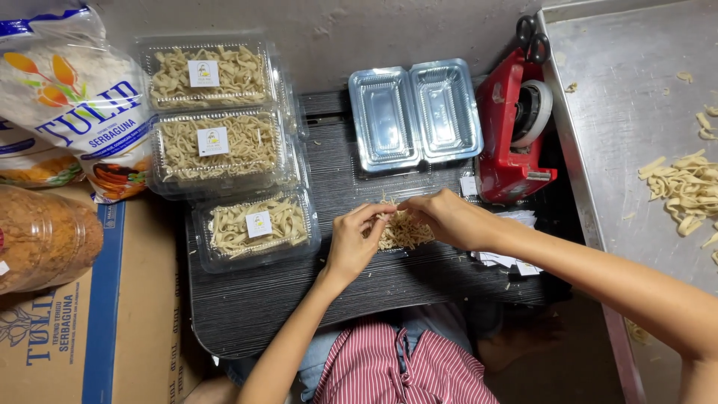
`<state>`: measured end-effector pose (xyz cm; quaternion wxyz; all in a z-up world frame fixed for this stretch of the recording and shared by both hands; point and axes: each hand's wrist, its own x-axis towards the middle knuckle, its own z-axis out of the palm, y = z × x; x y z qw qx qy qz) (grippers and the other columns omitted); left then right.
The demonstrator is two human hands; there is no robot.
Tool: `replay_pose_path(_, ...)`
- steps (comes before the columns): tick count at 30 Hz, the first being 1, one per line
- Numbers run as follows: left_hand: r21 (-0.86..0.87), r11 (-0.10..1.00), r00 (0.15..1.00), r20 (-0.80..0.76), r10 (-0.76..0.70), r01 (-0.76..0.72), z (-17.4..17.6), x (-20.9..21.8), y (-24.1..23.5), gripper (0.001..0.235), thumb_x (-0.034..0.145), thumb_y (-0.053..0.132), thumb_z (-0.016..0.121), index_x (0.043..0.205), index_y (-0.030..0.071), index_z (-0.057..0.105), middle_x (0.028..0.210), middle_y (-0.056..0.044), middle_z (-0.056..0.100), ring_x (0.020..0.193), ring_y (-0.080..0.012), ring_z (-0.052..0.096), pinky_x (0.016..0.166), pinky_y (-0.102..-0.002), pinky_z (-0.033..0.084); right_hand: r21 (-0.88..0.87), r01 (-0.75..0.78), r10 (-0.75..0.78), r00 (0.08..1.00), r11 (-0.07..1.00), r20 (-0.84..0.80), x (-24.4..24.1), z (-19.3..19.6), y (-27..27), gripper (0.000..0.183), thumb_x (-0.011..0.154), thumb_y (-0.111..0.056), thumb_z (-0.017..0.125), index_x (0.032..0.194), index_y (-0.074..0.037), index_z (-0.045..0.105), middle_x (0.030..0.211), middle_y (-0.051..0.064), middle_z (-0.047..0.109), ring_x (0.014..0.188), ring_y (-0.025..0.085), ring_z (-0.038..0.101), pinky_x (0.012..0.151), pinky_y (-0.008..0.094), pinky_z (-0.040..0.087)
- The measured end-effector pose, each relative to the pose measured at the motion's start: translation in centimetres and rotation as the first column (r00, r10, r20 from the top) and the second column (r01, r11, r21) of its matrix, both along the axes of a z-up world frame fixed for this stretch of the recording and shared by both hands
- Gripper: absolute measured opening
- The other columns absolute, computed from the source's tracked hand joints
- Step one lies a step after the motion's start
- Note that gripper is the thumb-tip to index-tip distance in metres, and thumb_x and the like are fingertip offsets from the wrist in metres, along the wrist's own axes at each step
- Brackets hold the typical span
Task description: The person packs dried noodles by hand into clear plastic containers, arranging them neatly. They then place a small paper label on top of the noodles in each container.
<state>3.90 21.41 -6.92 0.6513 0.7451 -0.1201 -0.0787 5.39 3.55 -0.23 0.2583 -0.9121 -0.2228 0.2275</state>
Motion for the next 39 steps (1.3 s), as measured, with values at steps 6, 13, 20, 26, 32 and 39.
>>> replay_pose_path(6, 0.157, 0.986, 0.959, 0.267, -0.091, 0.050, 1.2, -0.5, 0.5, 0.024, 0.077, -0.006, 0.055, 0.095, 0.007, 0.065, 0.097, -0.010, 0.066, 0.103, -0.0313, 0.056, 0.085, -0.041, 0.048, -0.103, -0.053, 0.068, 0.987, 0.993, 0.149, -0.2, 0.9, -0.4, 0.016, 0.079, -0.006, 0.057, 0.095, -0.006, 0.058, 0.086, 0.009, 0.067, 0.077, 0.029, 0.067, 0.061, 0.039, 0.054)
replay_pose_path(13, 0.405, 0.914, 0.842, 0.493, -0.217, -0.002, -0.3, -1.4, 0.7, 0.007, 0.081, 0.010, 0.061, 0.087, 0.008, 0.064, 0.100, -0.004, 0.062, 0.112, -0.0297, 0.046, 0.094, -0.038, 0.042, -0.196, -0.244, 0.290, 0.920, 0.950, 0.263, -2.2, 0.0, -0.5, 0.008, 0.080, -0.009, 0.055, 0.088, -0.009, 0.058, 0.089, 0.003, 0.060, 0.084, 0.024, 0.058, 0.058, 0.032, 0.053)
replay_pose_path(20, 0.608, 0.779, 0.760, 0.578, -0.299, -0.156, -2.4, -1.6, 1.1, 0.026, 0.085, 0.020, 0.056, 0.109, 0.011, 0.056, 0.090, -0.005, 0.052, 0.110, -0.0277, 0.044, 0.086, -0.037, 0.045, -0.417, -0.186, 0.353, 0.859, 0.890, 0.370, -2.9, -1.8, -3.7, 0.009, 0.081, -0.013, 0.054, 0.088, -0.014, 0.060, 0.091, -0.004, 0.054, 0.087, 0.016, 0.051, 0.061, 0.025, 0.050)
replay_pose_path(26, 0.580, 0.793, 0.723, 0.627, -0.291, -0.184, -3.5, -1.5, 0.2, 0.014, 0.084, 0.020, 0.057, 0.096, 0.014, 0.059, 0.092, -0.001, 0.053, 0.110, -0.0258, 0.046, 0.086, -0.035, 0.044, -0.383, -0.142, 0.331, 0.807, 0.913, 0.489, -4.2, 2.0, -5.2, 0.009, 0.084, -0.016, 0.052, 0.088, -0.013, 0.059, 0.090, -0.002, 0.054, 0.082, 0.016, 0.053, 0.060, 0.025, 0.047)
replay_pose_path(32, 0.541, 0.822, 0.740, 0.624, -0.250, -0.179, -1.3, -1.0, -0.9, 0.014, 0.078, 0.023, 0.064, 0.077, 0.010, 0.062, 0.098, -0.006, 0.057, 0.107, -0.0274, 0.046, 0.086, -0.038, 0.045, -0.247, 0.138, 0.037, 0.805, 0.959, 0.593, -8.2, 8.5, -13.2, 0.018, 0.085, -0.008, 0.050, 0.101, -0.011, 0.058, 0.084, 0.003, 0.060, 0.072, 0.018, 0.060, 0.059, 0.028, 0.051)
replay_pose_path(39, 0.392, 0.920, 0.712, 0.648, -0.271, -0.006, 2.8, -1.4, -5.7, 0.015, 0.079, 0.019, 0.063, 0.073, 0.005, 0.061, 0.099, -0.014, 0.055, 0.105, -0.0326, 0.044, 0.089, -0.044, 0.043, -0.119, 0.362, -0.308, 0.894, 0.924, 0.326, -15.0, 6.7, -19.9, 0.046, 0.091, -0.025, 0.028, 0.130, -0.002, 0.037, 0.136, 0.018, 0.037, 0.125, 0.028, 0.036, 0.104, 0.043, 0.024)
